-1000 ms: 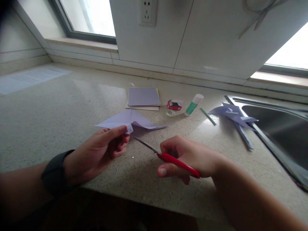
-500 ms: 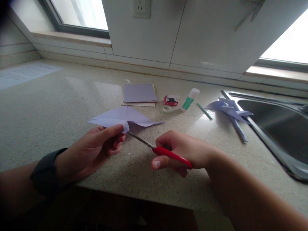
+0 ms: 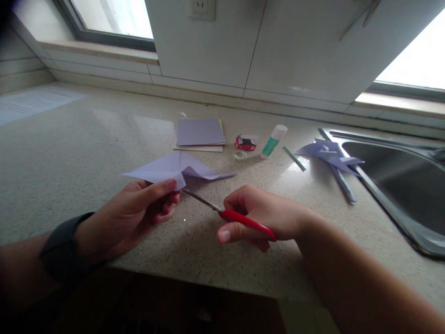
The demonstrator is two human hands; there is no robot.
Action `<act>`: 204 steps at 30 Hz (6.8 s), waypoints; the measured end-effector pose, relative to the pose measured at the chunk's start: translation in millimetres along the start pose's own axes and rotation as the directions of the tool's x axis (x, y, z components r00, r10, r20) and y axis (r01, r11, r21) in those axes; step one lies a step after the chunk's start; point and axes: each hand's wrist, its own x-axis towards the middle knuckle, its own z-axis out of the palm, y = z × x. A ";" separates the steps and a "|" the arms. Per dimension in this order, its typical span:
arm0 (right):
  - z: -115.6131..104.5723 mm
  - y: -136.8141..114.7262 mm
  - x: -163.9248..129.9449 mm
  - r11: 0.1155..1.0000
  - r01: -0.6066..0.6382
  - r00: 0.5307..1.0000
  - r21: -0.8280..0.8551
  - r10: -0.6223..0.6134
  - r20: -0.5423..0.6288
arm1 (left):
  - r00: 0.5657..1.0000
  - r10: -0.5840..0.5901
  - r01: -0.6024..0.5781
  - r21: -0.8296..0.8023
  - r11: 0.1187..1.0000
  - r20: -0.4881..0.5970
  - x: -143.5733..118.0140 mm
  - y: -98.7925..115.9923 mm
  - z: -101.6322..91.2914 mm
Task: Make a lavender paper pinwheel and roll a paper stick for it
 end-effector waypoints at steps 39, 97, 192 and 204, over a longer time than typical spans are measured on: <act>1.3 -3.0 -2.3 0.992 -0.094 0.995 -0.080 0.090 -0.053 | 0.995 0.092 -0.082 0.211 0.974 -0.037 -2.1 0.1 3.1; 6.4 -9.0 -0.6 0.979 -0.154 0.984 -0.136 0.140 -0.112 | 0.993 0.115 -0.115 0.165 0.980 0.008 -2.4 -1.9 -0.1; 59.6 -11.3 26.9 0.879 -0.254 0.809 -0.405 -0.037 -0.587 | 0.970 0.132 -0.145 -0.051 0.988 -0.203 -1.7 0.9 16.0; 60.4 -4.5 25.0 0.814 -0.227 0.759 -0.535 -0.196 -0.620 | 0.974 0.129 -0.141 -0.055 0.988 -0.185 -1.7 4.2 14.3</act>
